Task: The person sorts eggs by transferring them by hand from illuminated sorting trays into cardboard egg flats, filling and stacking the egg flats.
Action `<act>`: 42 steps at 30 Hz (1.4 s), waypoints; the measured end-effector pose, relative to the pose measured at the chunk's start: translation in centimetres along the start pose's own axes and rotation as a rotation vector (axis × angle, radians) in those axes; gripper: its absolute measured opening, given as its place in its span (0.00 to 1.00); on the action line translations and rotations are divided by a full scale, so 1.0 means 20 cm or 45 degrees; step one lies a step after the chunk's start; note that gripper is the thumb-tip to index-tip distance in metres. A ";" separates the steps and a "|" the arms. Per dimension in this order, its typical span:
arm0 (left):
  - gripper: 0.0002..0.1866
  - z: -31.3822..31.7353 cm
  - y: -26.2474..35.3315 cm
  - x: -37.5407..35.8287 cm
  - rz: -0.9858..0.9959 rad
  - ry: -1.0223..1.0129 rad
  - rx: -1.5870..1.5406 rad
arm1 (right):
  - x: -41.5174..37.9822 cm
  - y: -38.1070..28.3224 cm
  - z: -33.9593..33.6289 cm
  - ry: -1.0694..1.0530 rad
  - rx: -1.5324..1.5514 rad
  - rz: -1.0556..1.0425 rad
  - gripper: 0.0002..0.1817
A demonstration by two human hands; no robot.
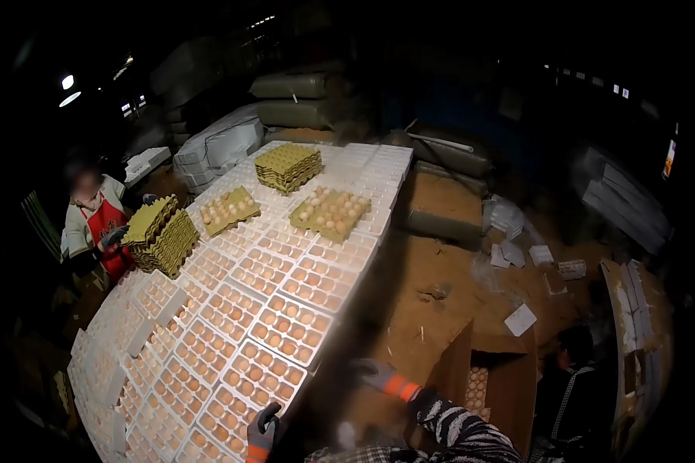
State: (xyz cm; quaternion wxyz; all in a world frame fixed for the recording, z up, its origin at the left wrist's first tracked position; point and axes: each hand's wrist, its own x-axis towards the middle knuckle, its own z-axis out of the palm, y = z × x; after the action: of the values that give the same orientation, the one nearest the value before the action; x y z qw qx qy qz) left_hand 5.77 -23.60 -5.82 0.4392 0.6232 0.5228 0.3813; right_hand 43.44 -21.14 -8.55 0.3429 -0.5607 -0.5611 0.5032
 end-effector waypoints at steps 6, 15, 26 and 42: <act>0.18 0.36 0.46 0.91 -0.003 -0.145 -0.104 | 0.47 0.24 -0.56 0.359 0.738 -0.249 0.28; 0.24 0.64 0.03 2.81 0.301 0.014 -0.393 | 1.43 0.47 -1.10 0.550 0.944 -0.103 0.25; 0.32 1.01 -0.22 4.25 0.028 0.103 0.381 | 2.48 0.35 -1.46 0.841 1.314 0.125 0.20; 0.18 0.82 -0.08 3.41 -0.174 0.493 0.041 | 2.43 -0.11 -1.39 0.228 1.048 -0.054 0.31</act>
State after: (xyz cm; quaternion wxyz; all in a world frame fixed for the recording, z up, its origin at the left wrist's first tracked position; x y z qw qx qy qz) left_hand 31.76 41.31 -11.52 0.3453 0.5082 0.6447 0.4548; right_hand 62.48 31.57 -7.97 0.5960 -0.4068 -0.2928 0.6273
